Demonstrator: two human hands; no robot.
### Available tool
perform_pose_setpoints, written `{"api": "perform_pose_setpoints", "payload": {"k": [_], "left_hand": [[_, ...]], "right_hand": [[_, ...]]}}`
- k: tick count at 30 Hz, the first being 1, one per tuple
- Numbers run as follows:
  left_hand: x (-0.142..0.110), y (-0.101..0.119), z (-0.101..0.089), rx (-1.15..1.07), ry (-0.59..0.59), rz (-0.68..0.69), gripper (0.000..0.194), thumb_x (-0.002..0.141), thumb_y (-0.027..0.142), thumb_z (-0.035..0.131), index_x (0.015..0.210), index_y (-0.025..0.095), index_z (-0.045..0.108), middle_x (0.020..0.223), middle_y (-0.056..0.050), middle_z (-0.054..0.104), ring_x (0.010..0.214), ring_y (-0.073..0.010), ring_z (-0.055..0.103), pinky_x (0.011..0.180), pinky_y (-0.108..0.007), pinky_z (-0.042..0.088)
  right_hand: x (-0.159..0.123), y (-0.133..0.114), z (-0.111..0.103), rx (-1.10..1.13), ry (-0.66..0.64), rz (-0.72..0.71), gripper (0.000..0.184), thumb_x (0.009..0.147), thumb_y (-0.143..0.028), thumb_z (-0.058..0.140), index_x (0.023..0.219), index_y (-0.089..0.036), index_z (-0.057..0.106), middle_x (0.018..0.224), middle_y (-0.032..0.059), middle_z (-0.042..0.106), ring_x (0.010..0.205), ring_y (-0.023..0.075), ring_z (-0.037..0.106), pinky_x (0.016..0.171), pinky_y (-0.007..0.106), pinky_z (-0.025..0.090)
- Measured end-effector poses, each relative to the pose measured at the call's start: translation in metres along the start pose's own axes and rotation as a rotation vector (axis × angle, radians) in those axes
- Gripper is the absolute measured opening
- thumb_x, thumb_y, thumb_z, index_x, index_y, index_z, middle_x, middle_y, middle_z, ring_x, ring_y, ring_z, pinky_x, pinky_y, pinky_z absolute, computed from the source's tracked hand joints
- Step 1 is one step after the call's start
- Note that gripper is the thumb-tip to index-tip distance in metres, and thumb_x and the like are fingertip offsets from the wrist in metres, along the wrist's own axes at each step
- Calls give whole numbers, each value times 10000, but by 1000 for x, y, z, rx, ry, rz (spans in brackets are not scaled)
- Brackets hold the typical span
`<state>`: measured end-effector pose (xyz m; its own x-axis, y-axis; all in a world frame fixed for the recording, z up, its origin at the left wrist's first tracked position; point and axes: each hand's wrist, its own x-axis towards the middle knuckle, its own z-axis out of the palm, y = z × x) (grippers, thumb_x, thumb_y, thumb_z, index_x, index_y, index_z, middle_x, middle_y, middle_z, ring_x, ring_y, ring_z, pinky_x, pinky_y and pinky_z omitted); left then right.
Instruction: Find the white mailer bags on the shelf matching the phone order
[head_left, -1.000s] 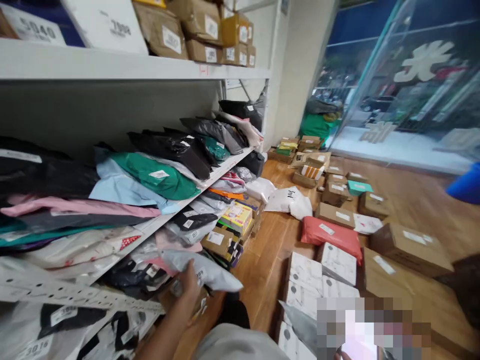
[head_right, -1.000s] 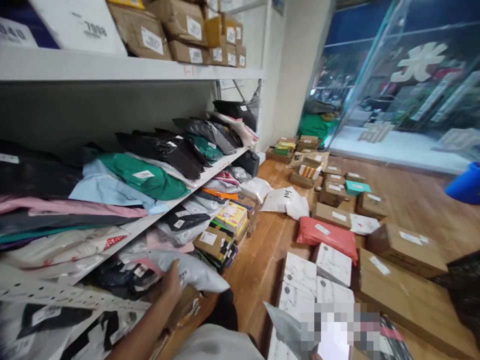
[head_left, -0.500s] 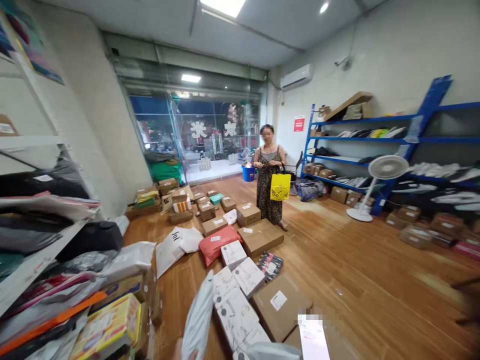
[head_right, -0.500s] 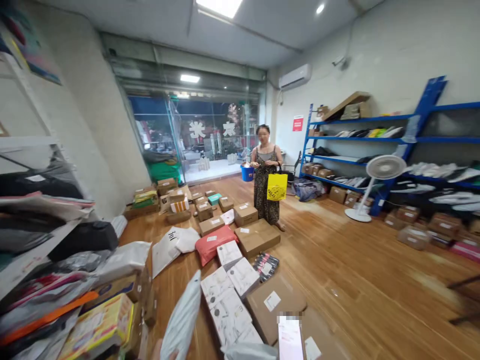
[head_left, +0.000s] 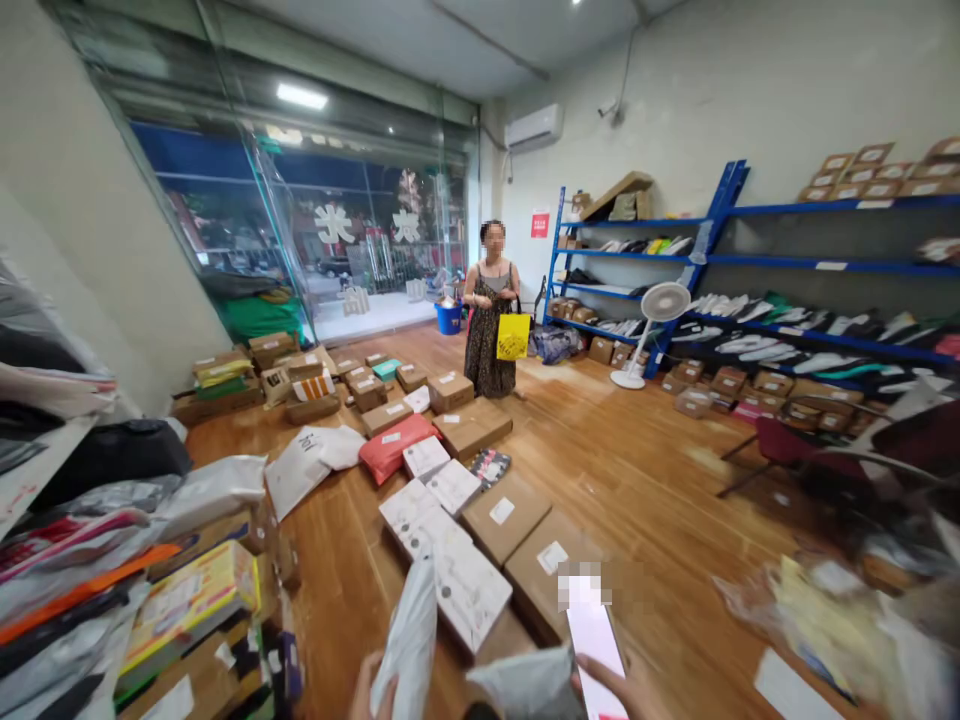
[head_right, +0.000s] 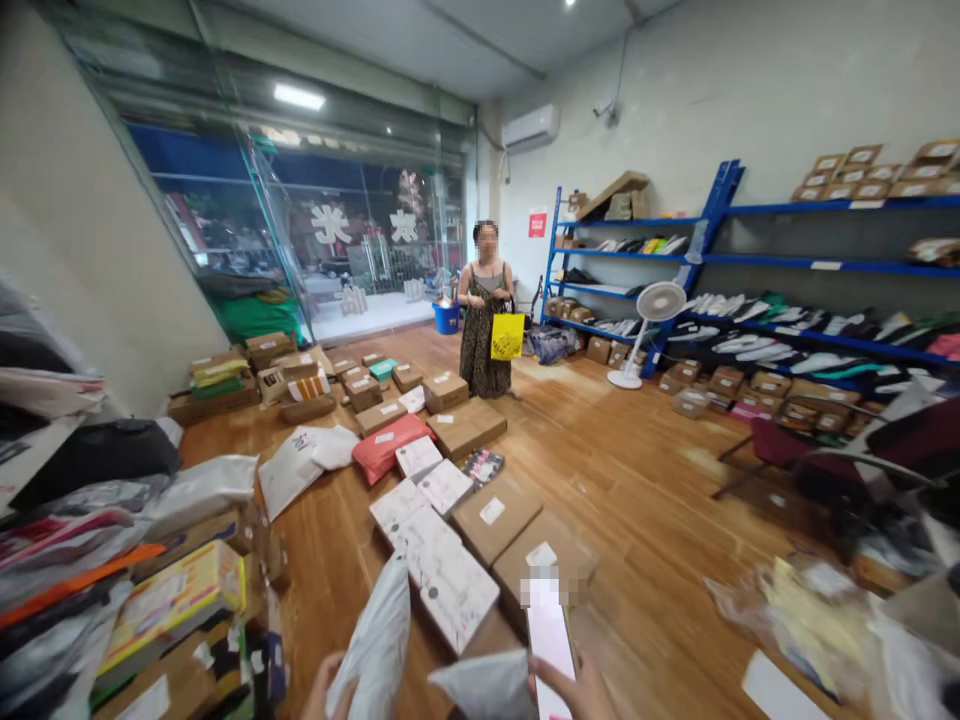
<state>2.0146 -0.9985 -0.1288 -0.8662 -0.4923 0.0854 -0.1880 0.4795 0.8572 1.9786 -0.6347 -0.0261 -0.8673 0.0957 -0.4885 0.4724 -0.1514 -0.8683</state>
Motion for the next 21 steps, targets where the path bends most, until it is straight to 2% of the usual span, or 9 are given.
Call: {"api": "perform_pose_setpoints", "payload": {"k": [1,4,6,8,11,14,17,21], "left_hand": [[-6,2,-9,-23,-82,-13,356,742,531,515,912,222,560,880,-58,698,874,-268,673,836,-342,517],[-13,13,-29,-100,-98,-40,353,738,541,595,871,216,556,843,-30,686,852,-236,656,818,-309,505],[-13,25,-31,-144,-65,-58,373,734,544,627,888,216,541,838,-21,681,853,-229,651,817,-305,505],[-12,42,-23,-143,-38,-82,444,699,555,668,952,215,538,894,-38,692,915,-258,659,831,-325,520],[-10,72,5,-128,-81,-8,607,692,523,689,1184,217,510,1202,-94,653,1175,-297,582,973,-369,490],[-9,108,46,-107,-185,117,738,724,493,662,1372,229,428,1415,-96,518,1320,-278,462,1086,-382,403],[-13,149,89,-82,-207,81,767,662,506,699,1343,202,520,1304,-107,614,1217,-315,558,1010,-392,477],[-22,204,148,-184,-114,-62,604,589,499,745,1084,156,704,1058,-110,726,1080,-336,638,889,-380,545]], "right_hand": [[-9,-1,-2,34,3,26,543,462,-469,873,826,-134,649,753,135,756,718,332,732,631,366,596],[-24,-10,-13,68,2,69,574,512,-457,873,903,-117,627,757,144,756,698,314,734,582,339,587],[-28,-17,-26,88,12,72,574,516,-457,876,907,-123,620,754,139,756,693,310,734,589,342,589],[-30,-22,-42,108,17,45,568,508,-461,879,893,-130,624,763,133,758,694,310,733,610,351,592],[-27,-24,-69,124,23,-35,555,486,-484,877,833,-126,633,756,143,755,708,325,732,642,367,590],[-25,-31,-102,175,59,-60,596,421,-518,883,791,-127,627,737,161,748,737,363,729,631,382,584],[-28,-45,-149,231,84,-84,661,410,-533,879,864,-125,626,746,160,748,740,372,728,639,406,581],[-31,-65,-237,197,97,-99,644,463,-542,858,906,-121,654,791,163,758,776,363,727,716,426,576]]}}
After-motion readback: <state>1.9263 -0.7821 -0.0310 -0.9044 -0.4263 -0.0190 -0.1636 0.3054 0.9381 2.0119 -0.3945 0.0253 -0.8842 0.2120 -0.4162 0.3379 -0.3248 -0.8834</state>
